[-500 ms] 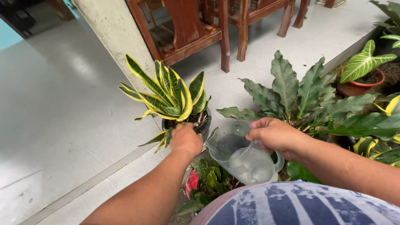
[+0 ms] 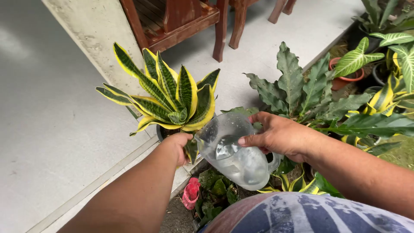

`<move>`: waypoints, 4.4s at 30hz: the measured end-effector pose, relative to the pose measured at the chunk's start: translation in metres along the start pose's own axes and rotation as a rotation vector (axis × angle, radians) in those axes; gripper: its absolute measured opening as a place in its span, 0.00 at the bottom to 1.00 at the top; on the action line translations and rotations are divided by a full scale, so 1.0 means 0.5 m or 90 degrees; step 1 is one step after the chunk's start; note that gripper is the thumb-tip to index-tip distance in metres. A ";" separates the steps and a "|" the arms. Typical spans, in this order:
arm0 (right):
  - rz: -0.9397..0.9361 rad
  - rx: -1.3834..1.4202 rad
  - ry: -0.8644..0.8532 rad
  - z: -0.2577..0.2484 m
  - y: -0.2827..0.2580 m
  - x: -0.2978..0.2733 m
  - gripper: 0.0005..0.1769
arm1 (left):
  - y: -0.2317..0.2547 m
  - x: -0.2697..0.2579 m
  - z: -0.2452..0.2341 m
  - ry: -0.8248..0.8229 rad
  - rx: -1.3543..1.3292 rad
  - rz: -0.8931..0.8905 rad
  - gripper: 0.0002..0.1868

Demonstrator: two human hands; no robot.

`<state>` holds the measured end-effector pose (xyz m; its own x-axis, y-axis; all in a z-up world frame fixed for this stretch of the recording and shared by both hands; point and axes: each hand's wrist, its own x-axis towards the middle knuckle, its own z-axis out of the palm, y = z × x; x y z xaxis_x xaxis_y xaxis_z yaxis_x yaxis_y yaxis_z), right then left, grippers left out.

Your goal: Water several potted plants using a plastic pitcher filled with water from a bucket.

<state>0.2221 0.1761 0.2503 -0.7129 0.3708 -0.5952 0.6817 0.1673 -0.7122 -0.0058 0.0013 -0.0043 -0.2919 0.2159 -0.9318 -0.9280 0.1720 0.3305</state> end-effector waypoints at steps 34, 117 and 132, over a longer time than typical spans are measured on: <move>0.005 -0.395 0.085 0.095 -0.176 0.080 0.50 | 0.115 0.084 0.079 -0.066 0.003 0.132 0.16; -0.038 -0.285 0.259 -0.047 -0.181 0.060 0.43 | 0.243 -0.116 0.218 -0.097 0.327 0.400 0.16; 0.008 0.237 0.204 -0.145 0.170 -0.012 0.27 | 0.037 -0.357 0.398 0.090 0.856 0.828 0.12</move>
<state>0.2964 0.2544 0.2206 -0.5782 0.6428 -0.5024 0.5438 -0.1554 -0.8247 0.0753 0.1570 0.1977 -0.6529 0.7573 -0.0146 0.6183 0.5440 0.5672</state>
